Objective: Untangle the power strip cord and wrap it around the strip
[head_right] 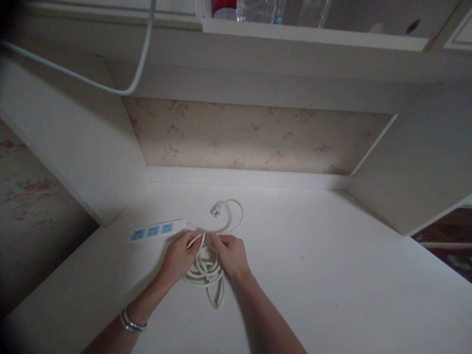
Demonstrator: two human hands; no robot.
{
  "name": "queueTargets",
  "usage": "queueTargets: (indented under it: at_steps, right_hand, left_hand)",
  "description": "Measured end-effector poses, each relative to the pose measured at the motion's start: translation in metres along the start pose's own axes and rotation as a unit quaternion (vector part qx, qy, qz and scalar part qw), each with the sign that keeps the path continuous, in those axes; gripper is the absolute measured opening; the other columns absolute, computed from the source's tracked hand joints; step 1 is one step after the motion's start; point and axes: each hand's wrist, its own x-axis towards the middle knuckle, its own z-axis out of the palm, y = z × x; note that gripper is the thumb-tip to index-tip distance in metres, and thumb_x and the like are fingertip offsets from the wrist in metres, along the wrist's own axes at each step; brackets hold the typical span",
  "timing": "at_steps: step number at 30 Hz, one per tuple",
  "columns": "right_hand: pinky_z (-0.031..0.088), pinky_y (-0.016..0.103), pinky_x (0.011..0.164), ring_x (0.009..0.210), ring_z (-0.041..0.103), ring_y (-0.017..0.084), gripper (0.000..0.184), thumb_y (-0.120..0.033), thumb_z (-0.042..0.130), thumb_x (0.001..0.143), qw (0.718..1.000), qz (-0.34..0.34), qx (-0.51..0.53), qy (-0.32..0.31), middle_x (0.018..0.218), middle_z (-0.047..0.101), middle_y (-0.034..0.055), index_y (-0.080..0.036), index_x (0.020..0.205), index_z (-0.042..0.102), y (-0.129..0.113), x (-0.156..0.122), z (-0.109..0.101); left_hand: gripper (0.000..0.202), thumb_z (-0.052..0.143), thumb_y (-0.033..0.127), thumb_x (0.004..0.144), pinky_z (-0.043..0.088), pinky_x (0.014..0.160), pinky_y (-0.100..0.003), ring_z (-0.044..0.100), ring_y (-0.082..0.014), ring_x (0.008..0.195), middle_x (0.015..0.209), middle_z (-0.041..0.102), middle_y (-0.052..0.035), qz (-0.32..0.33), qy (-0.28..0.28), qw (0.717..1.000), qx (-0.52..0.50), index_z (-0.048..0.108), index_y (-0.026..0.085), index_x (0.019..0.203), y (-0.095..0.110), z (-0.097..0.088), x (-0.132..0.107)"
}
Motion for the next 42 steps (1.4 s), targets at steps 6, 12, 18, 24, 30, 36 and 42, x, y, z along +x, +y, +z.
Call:
queueTargets:
  at_steps: [6,12,18,24,30,36,42]
  right_hand:
    - [0.038,0.027,0.070,0.072,0.056,0.015,0.031,-0.049,0.054,0.086,0.988,-0.133,-0.080,-0.023,0.075,0.068,0.0017,-0.025,0.085,0.074,-0.006,-0.005,0.007]
    - [0.037,0.026,0.069,0.072,0.053,0.015,0.034,-0.043,0.049,0.090,0.992,-0.099,-0.074,0.020,0.071,0.063,0.0007,-0.021,0.072,0.068,0.005,0.000,0.013]
    - [0.039,0.028,0.068,0.075,0.055,0.017,0.036,-0.048,0.042,0.091,0.995,-0.026,-0.027,0.097,0.080,0.064,0.0037,-0.019,0.083,0.062,0.020,0.011,0.006]
    - [0.041,0.029,0.067,0.076,0.056,0.019,0.040,-0.056,0.047,0.085,0.984,0.039,0.071,0.161,0.080,0.065,0.0053,-0.019,0.084,0.063,0.036,0.024,-0.005]
    - [0.043,0.030,0.065,0.071,0.055,0.019,0.039,-0.057,0.058,0.076,0.961,0.052,0.204,0.179,0.076,0.064,0.0045,-0.018,0.082,0.064,0.042,0.031,-0.009]
    - [0.041,0.028,0.062,0.067,0.052,0.016,0.036,-0.054,0.062,0.076,0.948,0.069,0.266,0.164,0.074,0.060,0.0015,-0.019,0.083,0.062,0.041,0.033,-0.014]
    - [0.040,0.027,0.065,0.069,0.052,0.016,0.038,-0.055,0.059,0.078,0.966,0.055,0.208,0.145,0.073,0.061,0.0013,-0.018,0.081,0.063,0.039,0.031,-0.016]
  left_hand:
    - [0.013,0.048,0.026,0.087,0.043,0.072,-0.028,0.060,-0.0182,0.081,0.085,0.065,-0.0041,0.058,-0.018,0.998,-0.012,0.059,0.020,0.091,0.006,-0.003,-0.005]
    - [0.018,0.045,0.028,0.090,0.042,0.078,-0.030,0.058,-0.0182,0.084,0.088,0.064,-0.0047,0.079,-0.023,0.994,-0.066,0.061,0.019,0.091,0.009,-0.001,-0.004]
    - [0.016,0.056,0.033,0.085,0.039,0.062,-0.026,0.050,-0.0127,0.062,0.065,0.054,0.0024,-0.097,0.054,0.942,-0.317,0.060,0.018,0.081,0.008,-0.005,0.006]
    - [0.017,0.064,0.027,0.080,0.035,0.051,-0.020,0.042,-0.0041,0.050,0.066,0.051,0.0042,-0.204,-0.072,0.681,-0.700,0.054,0.015,0.073,0.017,-0.033,0.009]
    - [0.031,0.051,0.038,0.091,0.025,0.040,-0.020,0.019,-0.0038,0.033,0.040,0.026,0.0117,-0.240,-0.164,0.656,-0.697,0.063,0.010,0.098,0.011,-0.041,0.010]
    - [0.013,0.065,0.019,0.080,0.034,0.050,-0.018,0.044,-0.0043,0.049,0.059,0.055,0.0018,-0.208,-0.129,0.661,-0.710,0.066,0.009,0.088,0.014,-0.042,0.003]
    - [0.039,0.048,0.042,0.092,0.018,0.039,-0.021,0.012,-0.0041,0.034,0.035,0.024,0.0116,-0.216,-0.207,0.645,-0.703,0.064,0.010,0.107,0.016,-0.045,0.002]
